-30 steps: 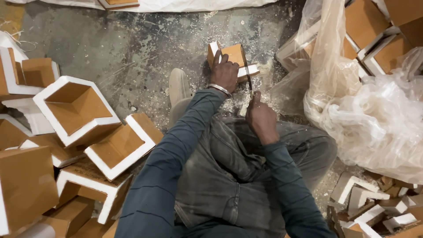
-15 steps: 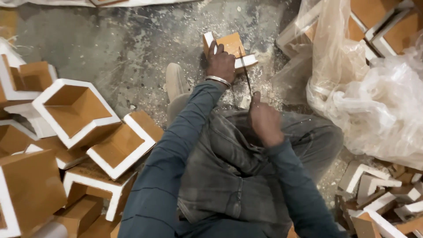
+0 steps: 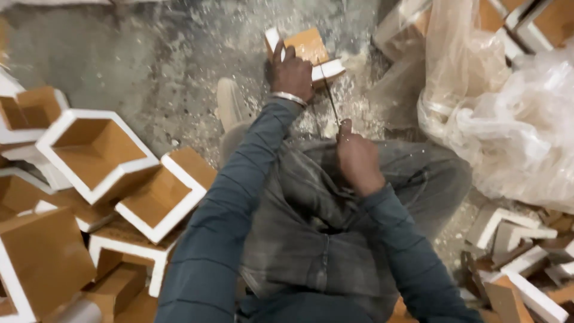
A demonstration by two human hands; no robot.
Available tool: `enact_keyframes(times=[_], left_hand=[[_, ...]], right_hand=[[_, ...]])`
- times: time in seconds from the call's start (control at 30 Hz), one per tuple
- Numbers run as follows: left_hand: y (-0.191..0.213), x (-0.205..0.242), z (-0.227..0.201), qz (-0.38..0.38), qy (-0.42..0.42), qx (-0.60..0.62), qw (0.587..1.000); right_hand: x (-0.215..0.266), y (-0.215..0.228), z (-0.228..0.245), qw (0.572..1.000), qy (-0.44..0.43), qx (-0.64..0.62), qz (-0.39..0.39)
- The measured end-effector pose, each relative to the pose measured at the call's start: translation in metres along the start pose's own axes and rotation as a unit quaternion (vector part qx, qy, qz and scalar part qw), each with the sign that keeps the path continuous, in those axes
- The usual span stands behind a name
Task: The person sits on the floor and uses a hand saw to cut small cardboard boxes into smaller pieces. They repeatedly pick up boxes, position them on the floor, and saw through them, then place the cut pieces aside.
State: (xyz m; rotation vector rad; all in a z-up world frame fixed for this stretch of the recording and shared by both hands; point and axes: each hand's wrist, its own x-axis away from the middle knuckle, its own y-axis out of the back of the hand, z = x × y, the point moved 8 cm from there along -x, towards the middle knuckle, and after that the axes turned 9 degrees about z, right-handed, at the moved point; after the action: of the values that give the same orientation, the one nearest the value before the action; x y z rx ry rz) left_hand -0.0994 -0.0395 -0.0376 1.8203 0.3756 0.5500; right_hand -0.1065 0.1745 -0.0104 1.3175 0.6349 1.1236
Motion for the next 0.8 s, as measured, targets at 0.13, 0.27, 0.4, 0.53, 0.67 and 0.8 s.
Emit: enact_keyframes(times=[0.13,0.27,0.4,0.53,0.67,0.8], left_hand=[[-0.004,-0.002,0.003,-0.098,-0.040,-0.004,0.994],[0.008,-0.002,0.002,-0.116,-0.045,0.011,0.992],[0.026,-0.002,-0.006,-0.080,-0.025,0.007,0.996],[0.005,-0.001,-0.002,-0.017,0.007,0.017,1.000],[0.004,-0.005,0.000,-0.113,-0.044,-0.011,0.993],[0.015,-0.009,0.003,-0.113,-0.020,0.044,0.992]], right_hand=[[-0.035,-0.021,-0.008,1.000,0.014,-0.012,0.014],[-0.114,-0.036,-0.018,0.998,-0.020,-0.055,-0.014],[-0.081,-0.049,-0.022,0.999,-0.029,-0.023,0.017],[-0.022,-0.040,-0.018,0.994,-0.056,-0.043,0.084],[-0.091,-0.090,-0.038,0.998,-0.032,-0.035,0.033],[-0.142,-0.081,-0.041,0.996,-0.041,-0.076,0.007]])
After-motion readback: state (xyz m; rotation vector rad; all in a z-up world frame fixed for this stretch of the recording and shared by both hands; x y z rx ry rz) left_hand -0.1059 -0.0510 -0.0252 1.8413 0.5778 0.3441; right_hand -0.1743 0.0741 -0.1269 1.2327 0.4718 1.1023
